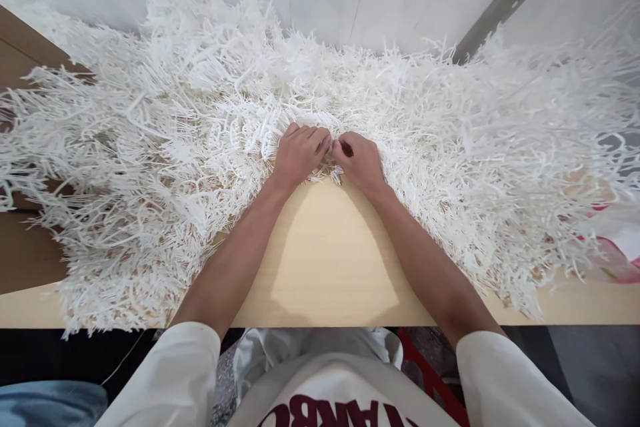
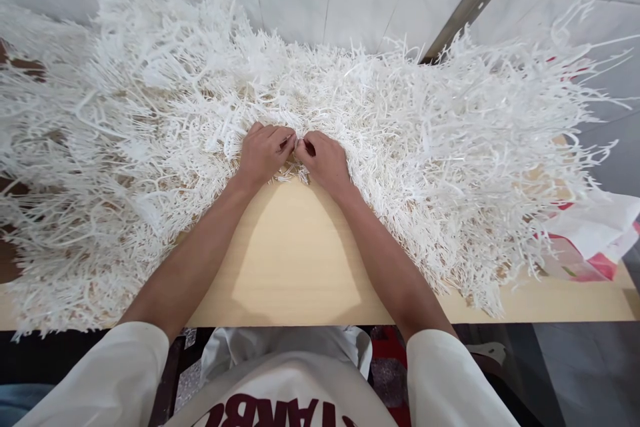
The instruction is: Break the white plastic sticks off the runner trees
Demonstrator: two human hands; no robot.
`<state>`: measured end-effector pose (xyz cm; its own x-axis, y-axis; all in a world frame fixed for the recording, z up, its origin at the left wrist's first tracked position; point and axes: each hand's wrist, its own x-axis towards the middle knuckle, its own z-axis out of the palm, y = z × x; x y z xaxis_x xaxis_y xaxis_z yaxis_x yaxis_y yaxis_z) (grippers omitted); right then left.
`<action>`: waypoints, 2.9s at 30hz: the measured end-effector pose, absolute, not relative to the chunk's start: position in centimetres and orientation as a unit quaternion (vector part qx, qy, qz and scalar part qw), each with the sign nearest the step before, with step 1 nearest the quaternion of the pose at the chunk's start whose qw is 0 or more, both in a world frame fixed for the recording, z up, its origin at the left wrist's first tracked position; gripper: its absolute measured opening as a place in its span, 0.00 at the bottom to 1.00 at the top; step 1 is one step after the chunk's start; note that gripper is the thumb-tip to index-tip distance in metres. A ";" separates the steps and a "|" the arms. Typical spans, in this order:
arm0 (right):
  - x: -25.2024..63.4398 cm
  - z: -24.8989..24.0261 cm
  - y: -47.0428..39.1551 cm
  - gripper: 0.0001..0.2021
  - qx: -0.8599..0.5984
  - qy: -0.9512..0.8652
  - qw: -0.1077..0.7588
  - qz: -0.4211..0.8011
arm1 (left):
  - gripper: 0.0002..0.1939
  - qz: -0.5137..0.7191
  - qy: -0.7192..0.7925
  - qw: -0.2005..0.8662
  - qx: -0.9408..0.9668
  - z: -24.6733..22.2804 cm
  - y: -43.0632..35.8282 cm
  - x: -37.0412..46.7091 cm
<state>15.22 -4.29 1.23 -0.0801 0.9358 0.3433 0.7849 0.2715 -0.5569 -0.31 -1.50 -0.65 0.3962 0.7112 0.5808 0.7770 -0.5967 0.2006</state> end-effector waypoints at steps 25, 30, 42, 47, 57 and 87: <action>15.2 1.1 -4.6 0.12 -0.547 -0.766 0.325 0.090 | 0.16 -0.309 -0.417 0.045 -0.854 -0.9 -1.4 -0.5; 15.1 1.1 -5.1 0.11 -0.560 -0.772 0.292 0.072 | 0.13 -0.303 -0.446 0.009 -0.842 -1.1 -1.2 -0.7; 15.5 0.5 -4.6 0.17 -0.547 -0.720 0.421 0.073 | 0.24 -0.375 -0.427 -0.158 -0.807 -0.1 -1.9 -1.1; 15.3 0.5 -4.8 0.09 -0.499 -0.779 0.377 0.053 | 0.25 -0.412 -0.382 -0.190 -0.805 -1.1 -1.3 -1.7; 15.4 0.1 -4.3 0.08 -0.540 -0.763 0.353 0.048 | 0.25 -0.398 -0.384 -0.165 -0.817 -1.2 -1.1 -1.4; 15.7 0.9 -5.9 0.09 -0.432 -0.815 0.384 0.046 | 0.17 -0.416 -0.456 -0.133 -0.775 -0.7 -0.7 -1.7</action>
